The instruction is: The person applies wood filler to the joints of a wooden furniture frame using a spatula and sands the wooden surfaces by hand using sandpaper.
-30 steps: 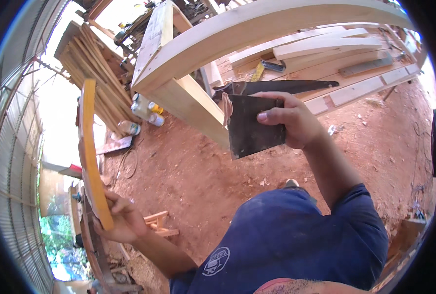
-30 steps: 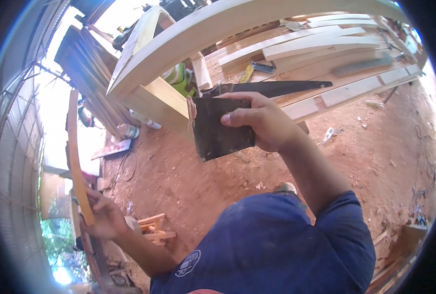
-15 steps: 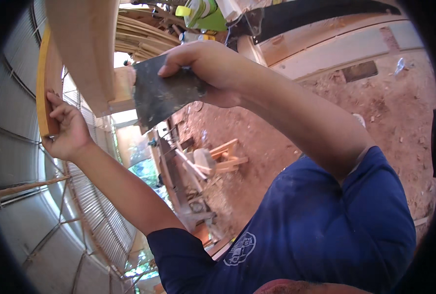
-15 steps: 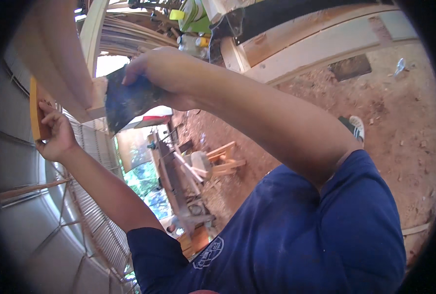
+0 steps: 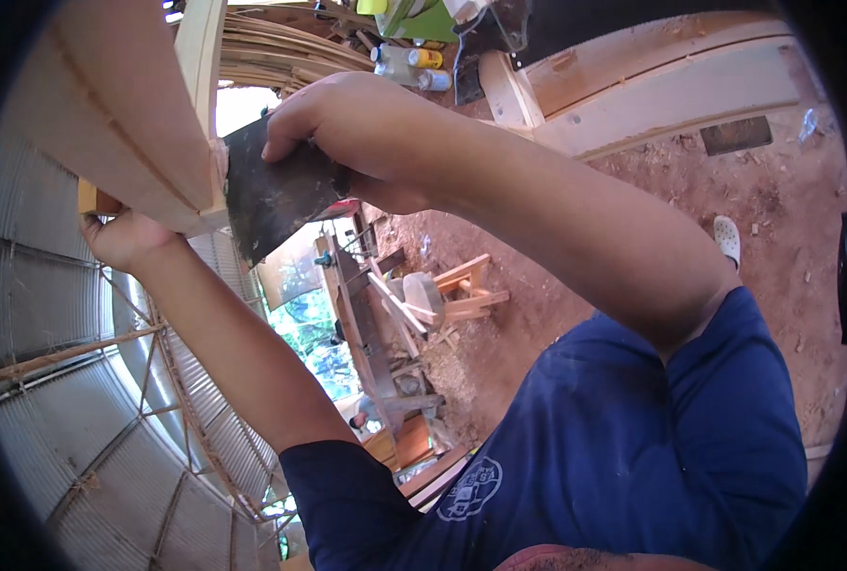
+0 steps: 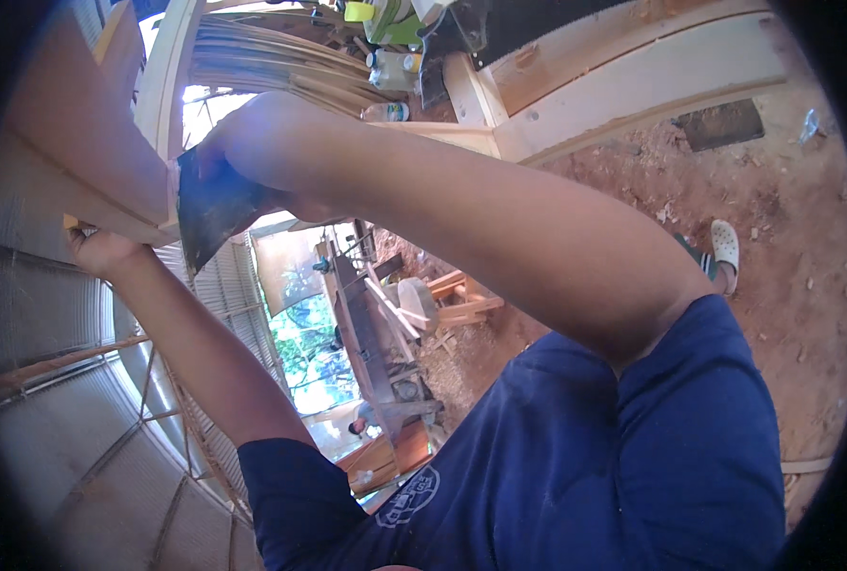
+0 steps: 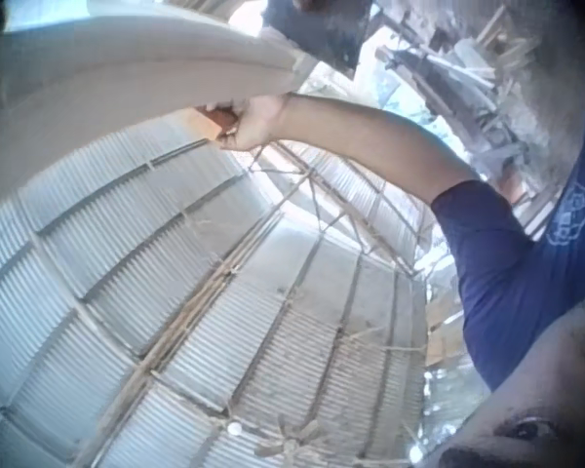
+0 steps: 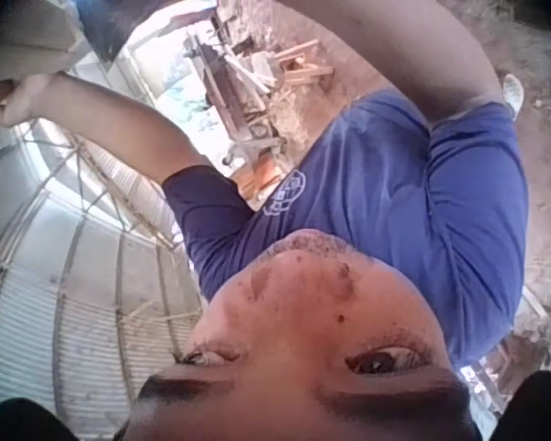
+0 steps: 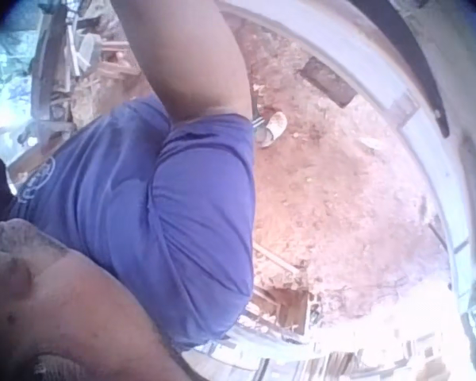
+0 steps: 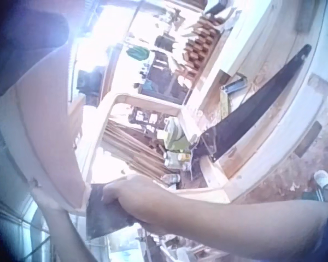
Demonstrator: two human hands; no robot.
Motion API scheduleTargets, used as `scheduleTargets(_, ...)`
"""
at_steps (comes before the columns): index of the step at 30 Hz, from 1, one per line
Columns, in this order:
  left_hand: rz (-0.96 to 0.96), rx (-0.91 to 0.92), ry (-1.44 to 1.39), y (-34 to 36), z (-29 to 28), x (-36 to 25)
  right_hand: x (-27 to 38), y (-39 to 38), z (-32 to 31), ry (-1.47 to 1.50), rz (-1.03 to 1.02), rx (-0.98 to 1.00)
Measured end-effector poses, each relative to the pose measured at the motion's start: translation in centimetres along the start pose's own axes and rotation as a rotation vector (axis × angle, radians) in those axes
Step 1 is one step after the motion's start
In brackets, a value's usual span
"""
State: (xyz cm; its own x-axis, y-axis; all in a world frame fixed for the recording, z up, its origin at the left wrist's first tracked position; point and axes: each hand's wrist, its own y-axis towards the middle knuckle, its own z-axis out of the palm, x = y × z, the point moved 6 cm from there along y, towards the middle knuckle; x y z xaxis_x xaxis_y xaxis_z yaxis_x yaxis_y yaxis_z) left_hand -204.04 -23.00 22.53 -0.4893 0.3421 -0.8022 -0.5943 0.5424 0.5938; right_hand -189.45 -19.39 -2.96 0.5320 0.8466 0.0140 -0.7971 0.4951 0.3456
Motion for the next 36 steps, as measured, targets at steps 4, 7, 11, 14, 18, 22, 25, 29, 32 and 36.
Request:
scheduleTargets(4,-0.081,-0.022,-0.161,1.3,-1.3,1.0,1.0,-0.4,1.2,-0.127,0.029,-0.145)
scheduleTargets(7,-0.169,0.013,-0.362,1.3,-1.2,1.8,2.2,-1.2,2.4,-0.286,0.01,-0.199)
scheduleTargets(11,-0.224,0.097,-0.436,-0.1,0.2,2.4,3.8,-0.7,4.1,-1.004,-0.048,-0.093)
scheduleTargets(14,-0.206,0.07,-0.448,-0.9,1.0,2.2,4.0,-0.1,6.6,-1.55,-0.235,0.114)
scheduleTargets(18,-0.196,0.034,-0.417,-1.8,1.9,2.0,4.2,-0.7,6.2,-1.061,-0.013,-0.041)
scheduleTargets(22,-0.142,-0.022,-0.285,-2.0,2.3,1.7,3.6,-1.2,6.1,-0.477,0.105,-0.118)
scheduleTargets(25,-0.13,-0.039,-0.23,-2.1,2.3,1.6,3.5,-0.4,5.5,-0.719,0.048,-0.072)
scheduleTargets(29,-0.105,-0.095,-0.156,-1.7,1.4,1.4,2.3,0.8,4.4,-0.332,-0.003,0.053)
scheduleTargets(32,-0.091,-0.05,-0.055,-1.5,1.1,1.2,1.0,1.5,3.6,-0.168,-0.014,0.107)
scheduleTargets(36,-0.074,-0.056,0.001,-1.5,1.2,1.0,-0.5,1.7,2.8,0.007,-0.034,0.144)
